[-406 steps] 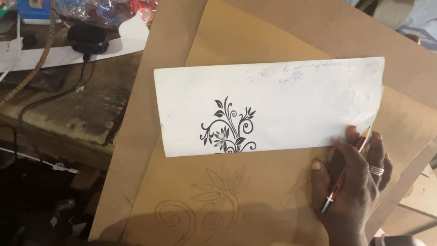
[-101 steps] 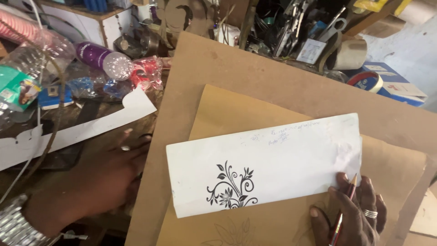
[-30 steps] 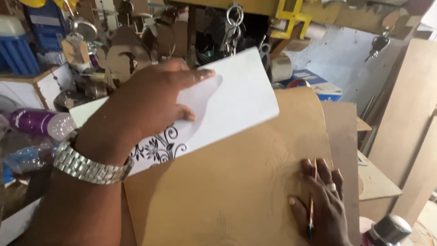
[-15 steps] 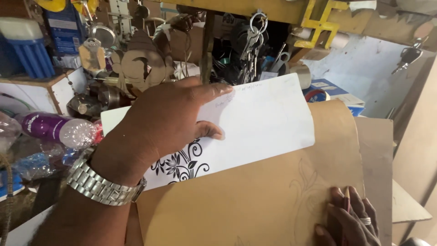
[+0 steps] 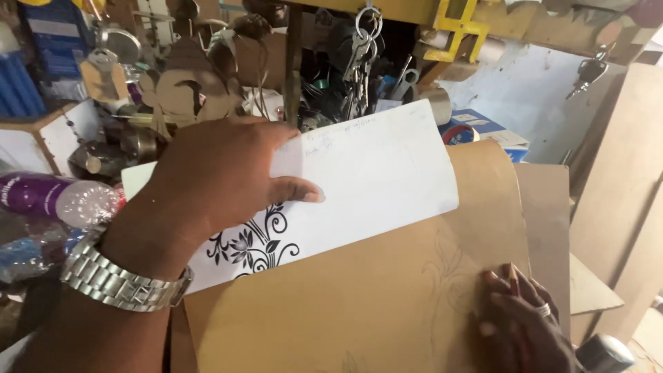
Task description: Drawing and tracing an intricate floral design onto a wooden board using a pencil and a paper reference.
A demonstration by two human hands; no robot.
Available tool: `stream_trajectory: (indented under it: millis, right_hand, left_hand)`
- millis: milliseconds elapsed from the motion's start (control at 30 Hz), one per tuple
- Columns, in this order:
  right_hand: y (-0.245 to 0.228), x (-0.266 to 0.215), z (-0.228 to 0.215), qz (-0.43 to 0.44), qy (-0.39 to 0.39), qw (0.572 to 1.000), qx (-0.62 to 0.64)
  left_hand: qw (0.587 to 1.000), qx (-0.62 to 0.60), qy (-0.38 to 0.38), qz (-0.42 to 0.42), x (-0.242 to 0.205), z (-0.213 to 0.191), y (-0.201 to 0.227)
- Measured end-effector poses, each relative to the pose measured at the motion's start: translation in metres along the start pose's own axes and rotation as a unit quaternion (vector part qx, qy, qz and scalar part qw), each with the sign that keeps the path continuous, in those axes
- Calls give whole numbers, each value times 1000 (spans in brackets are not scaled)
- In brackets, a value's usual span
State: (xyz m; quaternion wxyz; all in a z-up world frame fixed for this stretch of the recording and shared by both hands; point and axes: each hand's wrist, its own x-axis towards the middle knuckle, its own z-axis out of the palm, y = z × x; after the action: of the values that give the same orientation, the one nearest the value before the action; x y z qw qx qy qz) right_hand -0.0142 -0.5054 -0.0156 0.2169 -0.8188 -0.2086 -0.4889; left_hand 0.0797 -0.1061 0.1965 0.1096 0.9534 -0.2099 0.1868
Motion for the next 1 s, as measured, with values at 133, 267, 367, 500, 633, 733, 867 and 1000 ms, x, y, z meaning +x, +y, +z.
stream_trajectory:
  millis: [133,267,367,500,633,733,867,1000]
  right_hand:
    - [14,2,-14,24,-33,977,208]
    - [36,-1,-13,103,3,900,423]
    - [39,1,2,67,40,868,490]
    - [26,-3,2,94,41,873,477]
    - [26,-3,0,86,39,904,416]
    - [17,-1,-4,103,30,910,401]
    - [29,-4,-12,120,2,932,343]
    - [23,-4,-12,124,9,929,348]
  left_hand:
    - [1000,11,3,-16,0,-2,2]
    - [999,-23,35,-12,-1,-1,2]
    - [995,-60,75,9,0,4,-6]
    - [983,-107,134,69,3,12,-21]
    - [969,-135,176,106,3,15,-20]
    - [963,-145,197,114,3,14,-16]
    - [944,-168,239,150,2,15,-11]
    - [929,-178,267,183,1,20,-5]
